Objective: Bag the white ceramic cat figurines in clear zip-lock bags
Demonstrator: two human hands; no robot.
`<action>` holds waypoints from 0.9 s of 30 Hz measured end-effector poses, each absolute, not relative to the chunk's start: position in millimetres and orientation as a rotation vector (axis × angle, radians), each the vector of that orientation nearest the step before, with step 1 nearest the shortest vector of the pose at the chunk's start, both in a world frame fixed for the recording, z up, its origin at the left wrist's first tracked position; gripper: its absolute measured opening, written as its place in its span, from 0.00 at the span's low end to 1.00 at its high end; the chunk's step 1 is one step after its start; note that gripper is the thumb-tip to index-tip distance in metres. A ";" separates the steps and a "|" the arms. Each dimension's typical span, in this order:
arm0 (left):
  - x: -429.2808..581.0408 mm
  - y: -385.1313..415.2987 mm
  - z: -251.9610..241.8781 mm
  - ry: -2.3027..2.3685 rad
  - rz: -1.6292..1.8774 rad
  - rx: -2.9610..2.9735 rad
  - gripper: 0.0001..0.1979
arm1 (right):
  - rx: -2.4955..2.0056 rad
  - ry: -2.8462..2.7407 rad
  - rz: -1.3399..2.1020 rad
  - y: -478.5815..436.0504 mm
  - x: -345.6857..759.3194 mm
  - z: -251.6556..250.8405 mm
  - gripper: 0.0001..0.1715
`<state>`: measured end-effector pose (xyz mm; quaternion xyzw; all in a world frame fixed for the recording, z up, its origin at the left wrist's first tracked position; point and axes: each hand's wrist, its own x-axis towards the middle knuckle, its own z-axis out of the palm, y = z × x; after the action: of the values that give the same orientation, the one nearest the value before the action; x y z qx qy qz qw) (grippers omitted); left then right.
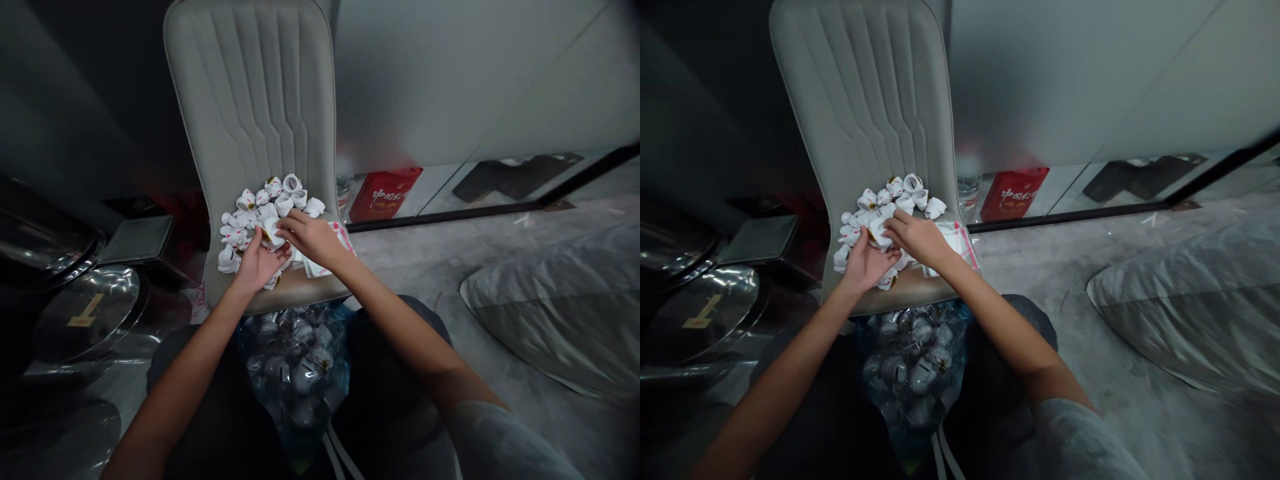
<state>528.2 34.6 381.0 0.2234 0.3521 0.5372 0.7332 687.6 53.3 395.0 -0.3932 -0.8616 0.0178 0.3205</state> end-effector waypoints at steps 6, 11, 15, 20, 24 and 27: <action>537.6 34.4 375.7 0.744 1.376 0.574 0.16 | -1.116 -2.152 0.160 57.1 673.0 381.1 0.18; 533.9 40.8 363.2 0.773 1.497 0.868 0.23 | -0.997 -1.904 0.406 60.2 660.0 370.1 0.19; 516.9 54.8 366.7 1.001 1.655 1.295 0.32 | -0.951 -1.660 0.822 69.9 654.8 361.1 0.29; 482.5 92.8 378.8 1.196 1.656 1.731 0.30 | -0.921 -1.528 1.031 103.7 685.9 357.5 0.33; 465.9 120.1 368.0 1.524 1.400 1.967 0.26 | -1.118 -1.581 0.894 133.2 715.9 345.8 0.22; 467.7 124.9 360.2 1.694 1.028 2.085 0.28 | -1.204 -1.752 0.763 149.7 719.2 334.3 0.15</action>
<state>467.7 124.9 360.2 0.7186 0.5837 0.3542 0.1321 719.2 149.7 334.3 -0.4820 -0.7012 0.3054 0.4274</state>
